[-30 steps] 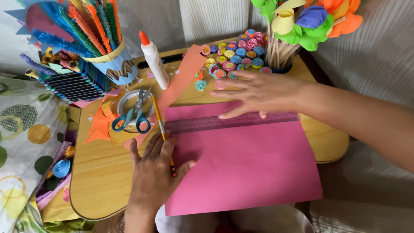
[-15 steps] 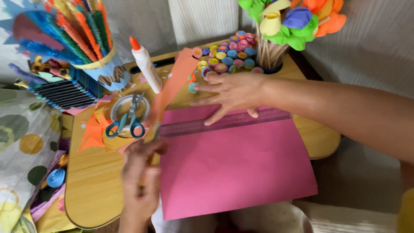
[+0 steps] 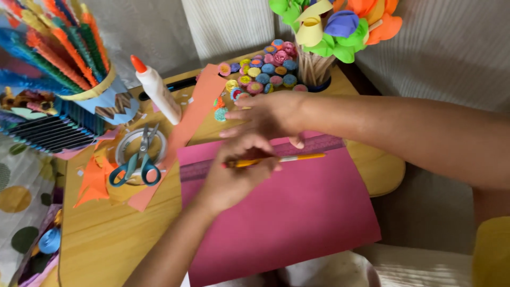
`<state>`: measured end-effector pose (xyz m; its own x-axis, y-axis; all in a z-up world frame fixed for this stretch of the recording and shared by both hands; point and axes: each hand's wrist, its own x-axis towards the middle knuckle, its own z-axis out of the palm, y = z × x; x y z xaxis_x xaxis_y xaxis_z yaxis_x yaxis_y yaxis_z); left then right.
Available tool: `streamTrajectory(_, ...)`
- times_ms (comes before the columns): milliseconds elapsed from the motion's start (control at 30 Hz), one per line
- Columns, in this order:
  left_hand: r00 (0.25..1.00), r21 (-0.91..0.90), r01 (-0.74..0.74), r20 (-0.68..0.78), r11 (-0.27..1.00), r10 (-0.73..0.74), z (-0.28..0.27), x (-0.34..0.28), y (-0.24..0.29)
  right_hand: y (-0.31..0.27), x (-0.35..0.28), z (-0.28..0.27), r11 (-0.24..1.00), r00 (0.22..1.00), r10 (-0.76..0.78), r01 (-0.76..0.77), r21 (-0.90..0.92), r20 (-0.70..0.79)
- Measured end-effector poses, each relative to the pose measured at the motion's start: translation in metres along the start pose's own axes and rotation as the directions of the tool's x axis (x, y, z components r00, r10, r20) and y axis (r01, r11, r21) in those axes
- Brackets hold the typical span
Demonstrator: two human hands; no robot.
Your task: Mark lines on a pink sheet of paper with a ruler and pencil, then cut it with scissors.
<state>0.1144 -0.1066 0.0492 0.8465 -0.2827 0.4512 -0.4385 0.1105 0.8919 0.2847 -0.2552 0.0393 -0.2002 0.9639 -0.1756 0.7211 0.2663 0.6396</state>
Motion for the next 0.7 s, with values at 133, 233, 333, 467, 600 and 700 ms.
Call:
streamTrajectory(133, 1.0, -0.038, 0.02, 0.004, 0.999, -0.02, 0.028, 0.014, 0.008, 0.003, 0.004, 0.011, 0.995, 0.992, -0.062, 0.053, 0.087, 0.107)
streamTrajectory(233, 0.997, 0.028, 0.081, -0.018, 0.996, -0.08, 0.038, 0.015, -0.003, 0.002, 0.002, -0.001, 0.999, 0.993, -0.032, 0.029, -0.028, -0.113)
streamTrajectory(333, 0.971, 0.193, 0.232, -0.095, 0.953, -0.218, 0.043, 0.016, -0.021, 0.007, 0.009, -0.005, 0.989, 0.989, -0.089, 0.074, 0.129, 0.116)
streamTrajectory(467, 0.96, 0.251, 0.278, -0.109, 0.927, -0.259, 0.047, 0.018, -0.023, 0.005, 0.014, 0.025, 0.973, 0.992, -0.093, 0.074, 0.219, 0.081)
streamTrajectory(600, 0.962, 0.139, 0.267, -0.102, 0.954, -0.254, 0.052, 0.019, -0.019, 0.007, 0.01, -0.003, 0.974, 0.99, -0.082, 0.055, 0.218, 0.114)
streamTrajectory(700, 0.957, 0.202, 0.287, -0.101, 0.936, -0.272, 0.05, 0.023, -0.018, 0.006, 0.013, 0.004, 0.975, 0.985, -0.094, 0.061, 0.213, 0.148)
